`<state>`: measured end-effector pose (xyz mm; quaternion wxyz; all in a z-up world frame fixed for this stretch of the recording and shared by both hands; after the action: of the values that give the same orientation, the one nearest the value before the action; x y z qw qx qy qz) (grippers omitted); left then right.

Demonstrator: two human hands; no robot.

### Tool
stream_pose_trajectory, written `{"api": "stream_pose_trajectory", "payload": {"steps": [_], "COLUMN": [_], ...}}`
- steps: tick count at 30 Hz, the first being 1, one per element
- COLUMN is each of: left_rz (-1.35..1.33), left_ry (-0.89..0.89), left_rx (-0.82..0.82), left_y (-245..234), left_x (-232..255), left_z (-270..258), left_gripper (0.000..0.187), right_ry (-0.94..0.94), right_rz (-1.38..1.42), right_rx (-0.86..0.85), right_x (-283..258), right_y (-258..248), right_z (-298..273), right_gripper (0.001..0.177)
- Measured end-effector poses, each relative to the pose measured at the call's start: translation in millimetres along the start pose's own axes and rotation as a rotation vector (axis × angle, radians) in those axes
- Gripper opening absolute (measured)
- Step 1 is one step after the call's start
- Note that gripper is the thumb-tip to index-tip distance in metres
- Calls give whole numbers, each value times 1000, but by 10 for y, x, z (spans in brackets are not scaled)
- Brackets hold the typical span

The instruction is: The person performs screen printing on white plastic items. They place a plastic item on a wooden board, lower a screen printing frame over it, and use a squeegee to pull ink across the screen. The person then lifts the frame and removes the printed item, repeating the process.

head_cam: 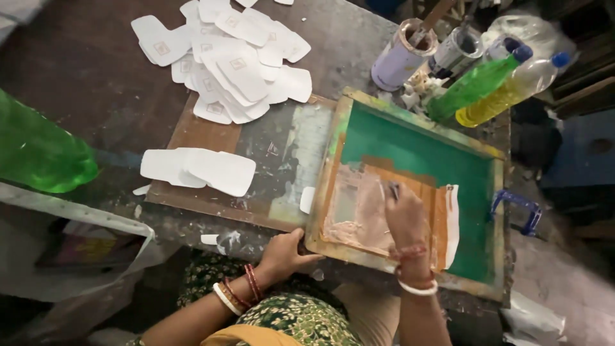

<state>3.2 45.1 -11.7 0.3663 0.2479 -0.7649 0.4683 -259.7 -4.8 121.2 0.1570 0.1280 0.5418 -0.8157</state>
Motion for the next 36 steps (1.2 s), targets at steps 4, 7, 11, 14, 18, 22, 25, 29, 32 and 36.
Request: {"api": "stream_pose_trajectory", "payload": {"steps": [4, 7, 11, 14, 18, 22, 25, 29, 32, 36], "left_rz": [-70, -51, -51, -61, -71, -53, -28, -17, 4, -30], "left_ry": [42, 58, 88, 71, 98, 96, 91, 98, 110, 73], "left_rx": [14, 24, 49, 49, 65, 71, 69, 83, 84, 49], "left_y": [-43, -66, -98, -94, -132, -77, -93, -80, -70, -75], "left_x": [19, 47, 76, 72, 105, 64, 78, 87, 72, 97], "left_z": [-27, -37, -51, -58, -68, -69, -64, -61, -58, -63], "left_gripper": [61, 60, 58, 58, 57, 56, 56, 56, 56, 55], "right_ry": [114, -18, -233, -259, -401, -526, -695, -820, -794, -771], "right_rz": [-135, -85, 47, 89, 252, 81, 268, 188, 316, 308], "right_rx": [-115, -157, -338, -532, -559, -759, -771, -903, -965, -919], "right_x": [-123, -367, -334, -584, -819, -947, -960, -861, -442, -35], "right_y": [399, 516, 689, 442, 233, 179, 156, 168, 265, 156], "right_z": [227, 321, 246, 185, 1, -174, -223, -199, -292, -430], "right_gripper": [23, 21, 20, 24, 24, 27, 29, 33, 40, 33]}}
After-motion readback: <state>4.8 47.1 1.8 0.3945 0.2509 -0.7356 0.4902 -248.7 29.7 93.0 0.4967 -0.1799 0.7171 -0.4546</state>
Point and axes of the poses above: each hand's wrist, its own z-axis towards the middle knuckle, its own y-axis out of the palm, x = y × z, the point moved 8 cm from there along z, towards the middle knuckle, and after that the axes turned 10 degrees about -y, right-handed, at the moved point
